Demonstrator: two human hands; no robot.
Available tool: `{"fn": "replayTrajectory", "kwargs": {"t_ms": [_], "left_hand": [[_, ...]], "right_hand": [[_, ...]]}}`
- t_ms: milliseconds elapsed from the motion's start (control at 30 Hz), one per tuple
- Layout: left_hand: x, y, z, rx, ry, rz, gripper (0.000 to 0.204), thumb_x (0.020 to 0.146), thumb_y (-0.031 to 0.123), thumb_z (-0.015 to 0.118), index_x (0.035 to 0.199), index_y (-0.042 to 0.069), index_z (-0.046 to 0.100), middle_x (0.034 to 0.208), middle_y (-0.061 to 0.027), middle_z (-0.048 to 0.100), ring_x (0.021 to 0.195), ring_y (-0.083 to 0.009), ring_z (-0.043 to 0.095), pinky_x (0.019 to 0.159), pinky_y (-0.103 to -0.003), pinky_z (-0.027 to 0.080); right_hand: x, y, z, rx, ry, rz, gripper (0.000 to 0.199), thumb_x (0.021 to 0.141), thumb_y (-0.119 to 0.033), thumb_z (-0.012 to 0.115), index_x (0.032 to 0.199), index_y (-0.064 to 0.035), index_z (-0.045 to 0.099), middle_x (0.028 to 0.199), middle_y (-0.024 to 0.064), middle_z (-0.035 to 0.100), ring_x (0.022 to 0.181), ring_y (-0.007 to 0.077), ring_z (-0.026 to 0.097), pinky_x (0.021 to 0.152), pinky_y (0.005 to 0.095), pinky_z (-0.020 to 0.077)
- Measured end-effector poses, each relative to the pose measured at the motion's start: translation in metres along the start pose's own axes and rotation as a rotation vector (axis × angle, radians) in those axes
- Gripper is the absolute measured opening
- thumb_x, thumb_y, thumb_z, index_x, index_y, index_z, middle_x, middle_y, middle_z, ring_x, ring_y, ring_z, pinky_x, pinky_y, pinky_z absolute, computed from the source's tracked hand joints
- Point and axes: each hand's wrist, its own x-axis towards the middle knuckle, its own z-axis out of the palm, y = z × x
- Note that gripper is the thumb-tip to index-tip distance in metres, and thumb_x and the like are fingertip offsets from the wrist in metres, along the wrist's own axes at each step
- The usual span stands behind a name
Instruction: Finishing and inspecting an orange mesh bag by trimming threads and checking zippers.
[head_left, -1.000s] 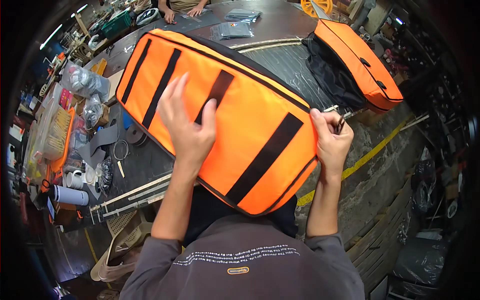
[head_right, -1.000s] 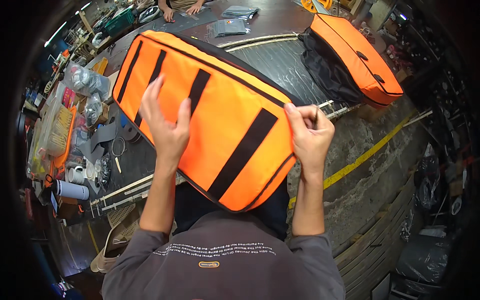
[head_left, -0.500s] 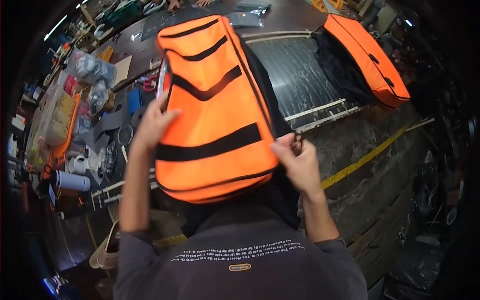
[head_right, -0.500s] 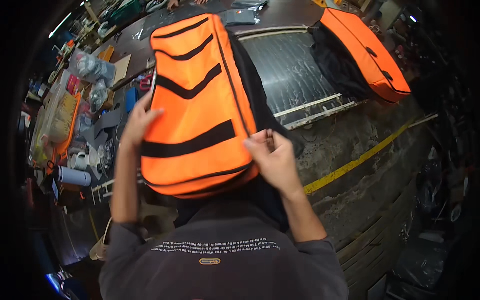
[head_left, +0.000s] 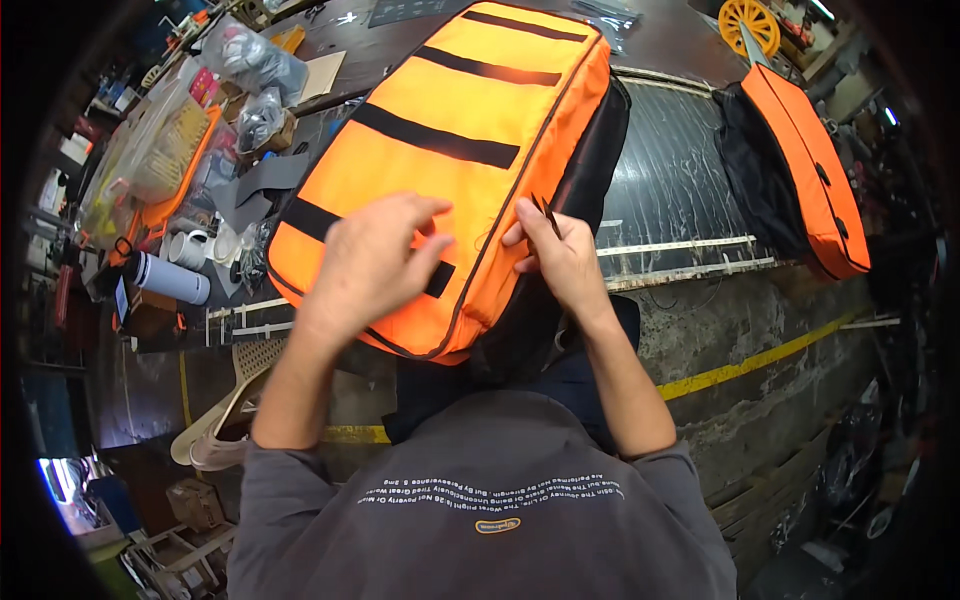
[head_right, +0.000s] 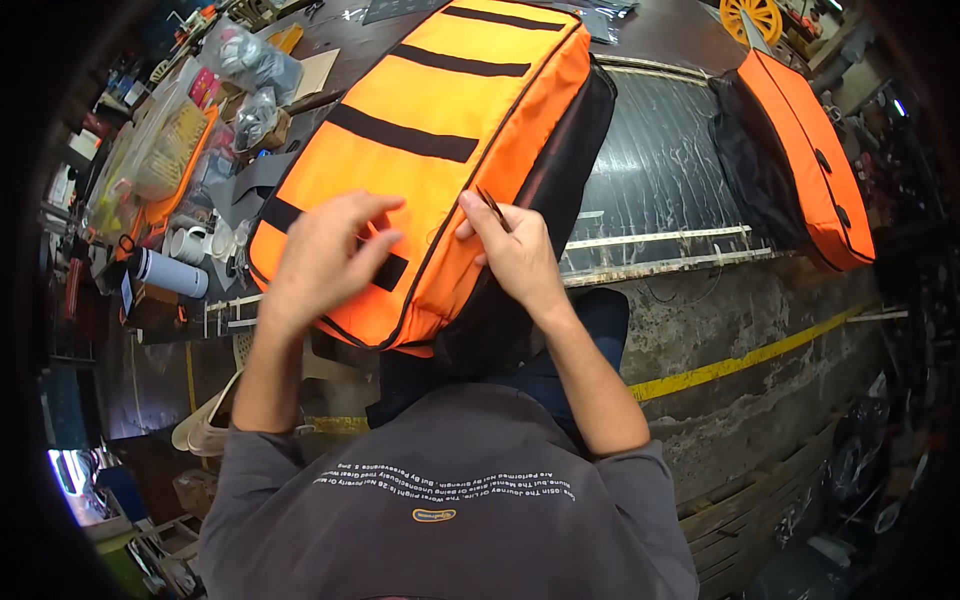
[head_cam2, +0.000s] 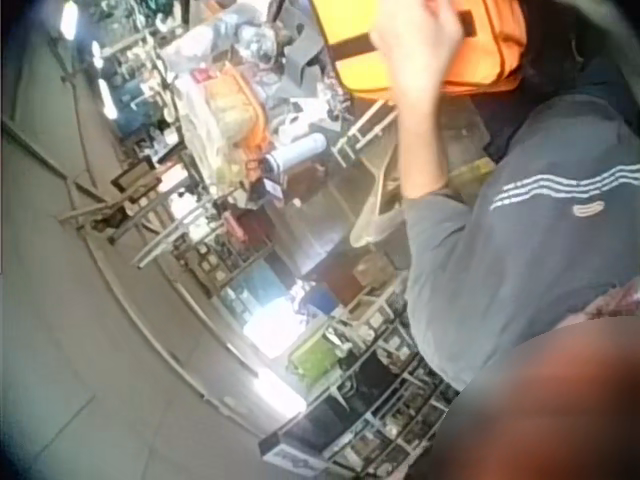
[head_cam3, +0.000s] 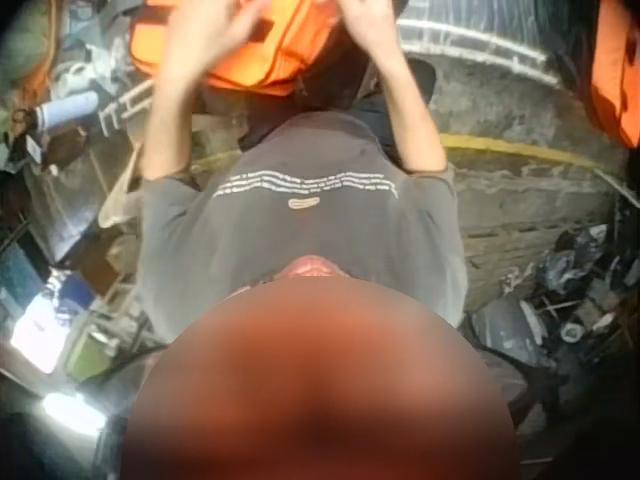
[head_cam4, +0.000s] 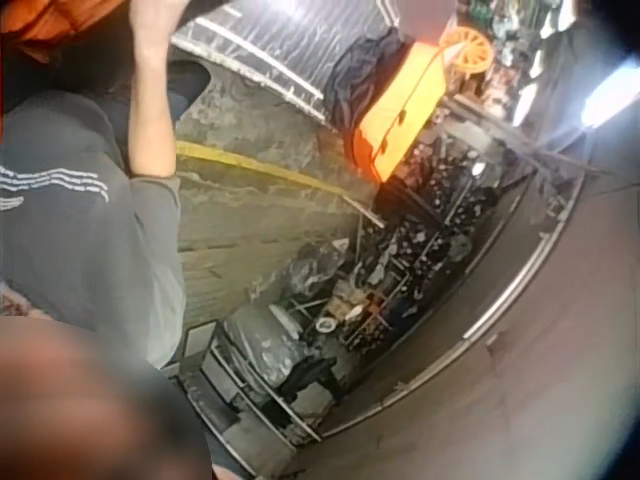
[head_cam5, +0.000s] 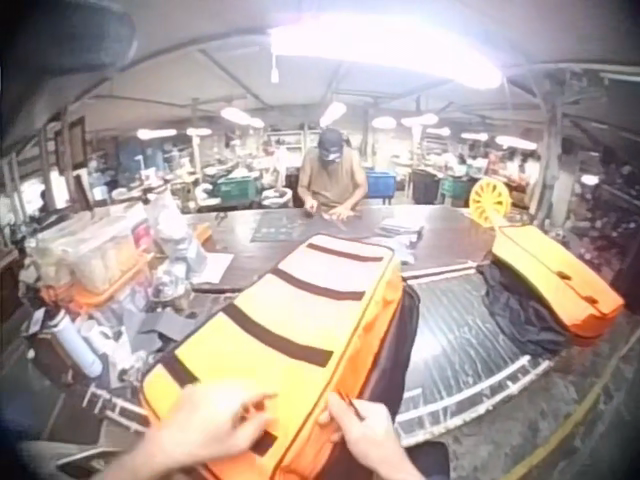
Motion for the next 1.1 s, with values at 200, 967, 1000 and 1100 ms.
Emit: {"fn": "replayTrajectory", "kwargs": {"t_ms": [200, 967, 1000, 1100], "left_hand": [[-0.016, 0.014, 0.040, 0.106, 0.195, 0.019, 0.031, 0.093, 0.026, 0.086, 0.118, 0.007, 0.080, 0.097, -0.0115, 0.075, 0.094, -0.0322, 0.075, 0.082, -0.045, 0.060], [0.004, 0.002, 0.069, -1.007, 0.105, -0.363, 0.015, 0.108, 0.014, 0.071, 0.103, 0.000, 0.074, 0.080, 0.0081, 0.063, 0.070, 0.0002, 0.051, 0.062, -0.019, 0.042], [0.004, 0.001, 0.070, -1.008, 0.103, -0.363, 0.015, 0.108, 0.014, 0.071, 0.103, 0.000, 0.074, 0.080, 0.0081, 0.063, 0.070, 0.0002, 0.051, 0.062, -0.019, 0.042], [0.003, 0.002, 0.071, -1.018, 0.109, -0.357, 0.015, 0.108, 0.014, 0.071, 0.103, 0.000, 0.074, 0.081, 0.0076, 0.064, 0.072, 0.0000, 0.052, 0.063, -0.019, 0.043]], "right_hand": [[0.018, 0.015, 0.008, -0.186, 0.000, -0.043, 0.022, 0.101, -0.016, 0.083, 0.085, -0.0034, 0.076, 0.074, -0.0045, 0.067, 0.063, 0.0025, 0.056, 0.057, 0.0240, 0.0437], [-0.024, -0.003, -0.008, -0.343, 0.078, -0.327, 0.026, 0.104, -0.021, 0.080, 0.113, 0.0016, 0.071, 0.093, 0.0125, 0.075, 0.079, 0.0206, 0.070, 0.073, 0.0346, 0.0553], [-0.028, -0.009, -0.008, -0.431, 0.094, -0.438, 0.026, 0.103, -0.021, 0.081, 0.114, 0.0009, 0.071, 0.097, 0.0145, 0.077, 0.080, 0.0254, 0.073, 0.074, 0.0373, 0.0568], [-0.037, -0.027, -0.008, -0.563, 0.111, -0.542, 0.025, 0.099, -0.018, 0.084, 0.110, 0.0005, 0.072, 0.096, 0.0135, 0.073, 0.082, 0.0292, 0.073, 0.075, 0.0407, 0.0572]]}}
